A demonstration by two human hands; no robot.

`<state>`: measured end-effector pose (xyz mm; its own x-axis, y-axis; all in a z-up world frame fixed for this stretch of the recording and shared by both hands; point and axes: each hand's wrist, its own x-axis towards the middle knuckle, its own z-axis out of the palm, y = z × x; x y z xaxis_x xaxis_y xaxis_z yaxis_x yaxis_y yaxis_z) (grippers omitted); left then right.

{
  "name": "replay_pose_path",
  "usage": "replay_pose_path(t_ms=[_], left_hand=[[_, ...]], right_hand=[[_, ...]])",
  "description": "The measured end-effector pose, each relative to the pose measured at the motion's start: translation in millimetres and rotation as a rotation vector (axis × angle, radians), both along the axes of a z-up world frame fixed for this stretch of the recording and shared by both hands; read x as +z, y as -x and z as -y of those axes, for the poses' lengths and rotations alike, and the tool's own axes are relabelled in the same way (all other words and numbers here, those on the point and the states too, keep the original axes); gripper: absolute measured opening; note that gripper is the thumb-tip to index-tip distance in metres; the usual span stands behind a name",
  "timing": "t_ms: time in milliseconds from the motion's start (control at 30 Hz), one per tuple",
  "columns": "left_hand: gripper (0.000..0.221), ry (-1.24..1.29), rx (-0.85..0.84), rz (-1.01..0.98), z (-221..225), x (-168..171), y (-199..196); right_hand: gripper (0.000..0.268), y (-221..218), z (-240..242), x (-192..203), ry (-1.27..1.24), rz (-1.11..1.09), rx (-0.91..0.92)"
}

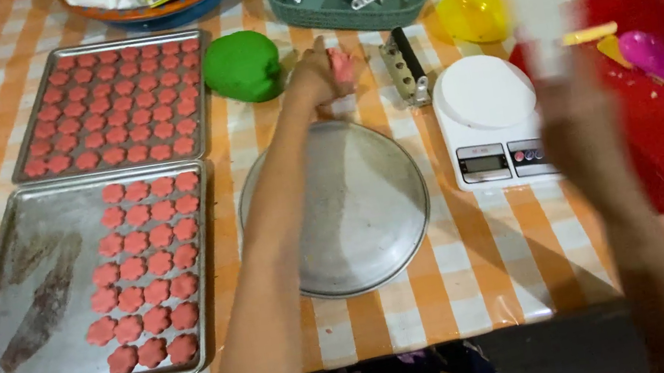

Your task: Weighing, rolling, and molding pink dough into small flower shapes and placing them on a baking tray.

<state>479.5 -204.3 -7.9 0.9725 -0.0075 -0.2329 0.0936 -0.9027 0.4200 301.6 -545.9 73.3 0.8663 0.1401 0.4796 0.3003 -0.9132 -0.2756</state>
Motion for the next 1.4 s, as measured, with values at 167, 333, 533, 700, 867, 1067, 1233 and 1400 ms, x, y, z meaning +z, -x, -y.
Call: replay_pose_path(t_ms=[167, 333, 533, 700, 867, 1067, 1233, 1400], left_hand=[[0.099, 0.097, 0.062, 0.195, -8.6, 9.7, 49.4], [0.058, -0.043, 0.146, 0.361, -14.5, -67.2, 7.2], [0.062, 0.027, 0.136, 0.388, -5.0, -33.7, 40.5], [0.053, -0.076, 0.094, 0.367, -6.1, -39.0, 33.9], [0.062, 0.030, 0.144, 0.303, 4.2, -30.7, 29.9], [0.044, 0.097, 0.202, 0.162, 3.6, -11.8, 46.2], [0.039, 0.071, 0.222, 0.157, -1.8, -26.7, 28.1], [0.046, 0.050, 0.194, 0.118, -13.1, -51.3, 1.9]], right_hand=[[0.030, -19.7, -107.3, -16.6, 0.128, -0.312, 0.238], [0.025, -58.3, -157.6, -30.6, 0.267, -0.221, 0.236], [0.023, -86.7, -178.1, -71.0, 0.265, -0.275, 0.204], [0.019, -103.3, -186.5, -98.0, 0.220, -0.345, 0.226], [0.018, -115.3, -194.3, -119.8, 0.277, -0.245, 0.221], [0.020, -114.2, -200.3, -108.5, 0.319, -0.283, 0.157], [0.018, -123.3, -201.2, -124.8, 0.321, -0.243, 0.145], [0.026, -122.0, -213.4, -130.6, 0.319, -0.257, 0.125]])
